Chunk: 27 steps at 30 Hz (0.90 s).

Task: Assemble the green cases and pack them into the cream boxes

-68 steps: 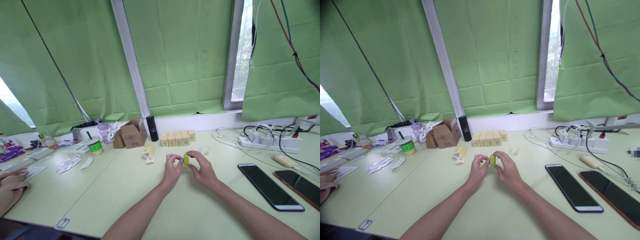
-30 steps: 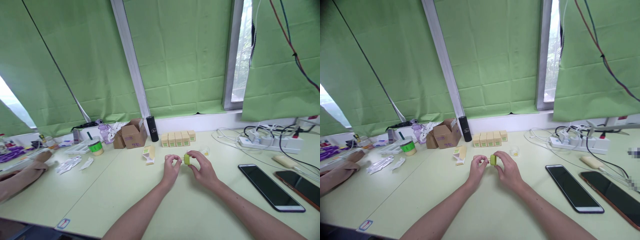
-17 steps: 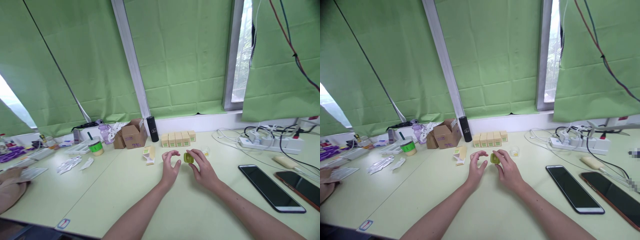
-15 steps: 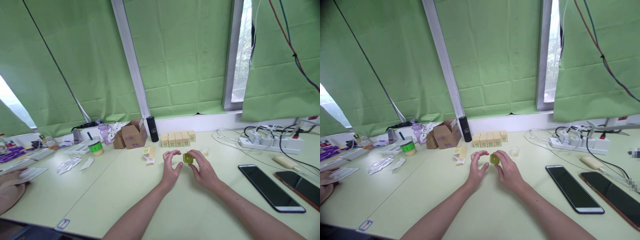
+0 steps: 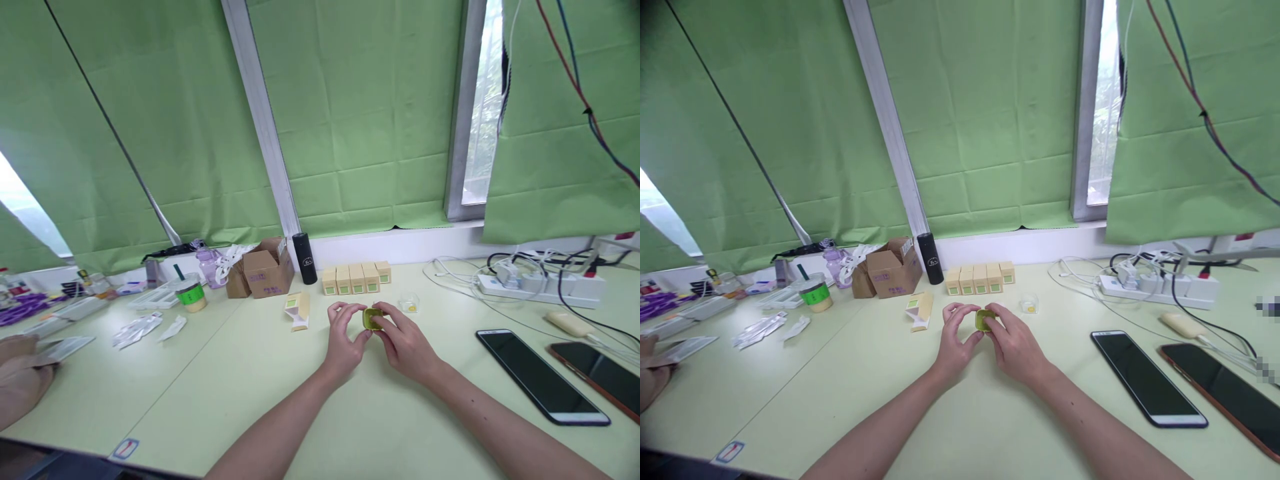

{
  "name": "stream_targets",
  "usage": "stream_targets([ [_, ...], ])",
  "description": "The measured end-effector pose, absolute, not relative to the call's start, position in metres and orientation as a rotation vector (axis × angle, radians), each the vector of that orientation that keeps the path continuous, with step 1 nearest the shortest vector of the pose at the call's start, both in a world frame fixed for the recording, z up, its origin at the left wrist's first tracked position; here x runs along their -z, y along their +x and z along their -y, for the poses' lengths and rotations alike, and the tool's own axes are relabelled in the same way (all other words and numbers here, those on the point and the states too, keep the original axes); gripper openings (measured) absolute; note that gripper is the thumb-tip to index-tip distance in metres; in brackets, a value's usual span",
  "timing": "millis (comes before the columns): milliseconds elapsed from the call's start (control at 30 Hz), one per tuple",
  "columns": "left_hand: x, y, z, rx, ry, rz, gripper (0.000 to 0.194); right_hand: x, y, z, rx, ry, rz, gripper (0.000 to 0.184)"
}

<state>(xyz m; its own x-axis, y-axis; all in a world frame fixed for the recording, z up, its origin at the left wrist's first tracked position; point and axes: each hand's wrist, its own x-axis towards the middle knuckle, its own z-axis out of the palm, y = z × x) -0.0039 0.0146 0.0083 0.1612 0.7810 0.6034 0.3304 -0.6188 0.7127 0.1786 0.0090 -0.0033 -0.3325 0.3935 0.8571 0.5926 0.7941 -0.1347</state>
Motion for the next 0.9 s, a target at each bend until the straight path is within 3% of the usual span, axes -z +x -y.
stream_targets([
  [900, -0.0082, -0.0036, -0.0134, -1.491, 2.057, -1.055, 0.035, -0.0031, 0.1781, -0.0073, 0.183, -0.687, 1.949, 0.038],
])
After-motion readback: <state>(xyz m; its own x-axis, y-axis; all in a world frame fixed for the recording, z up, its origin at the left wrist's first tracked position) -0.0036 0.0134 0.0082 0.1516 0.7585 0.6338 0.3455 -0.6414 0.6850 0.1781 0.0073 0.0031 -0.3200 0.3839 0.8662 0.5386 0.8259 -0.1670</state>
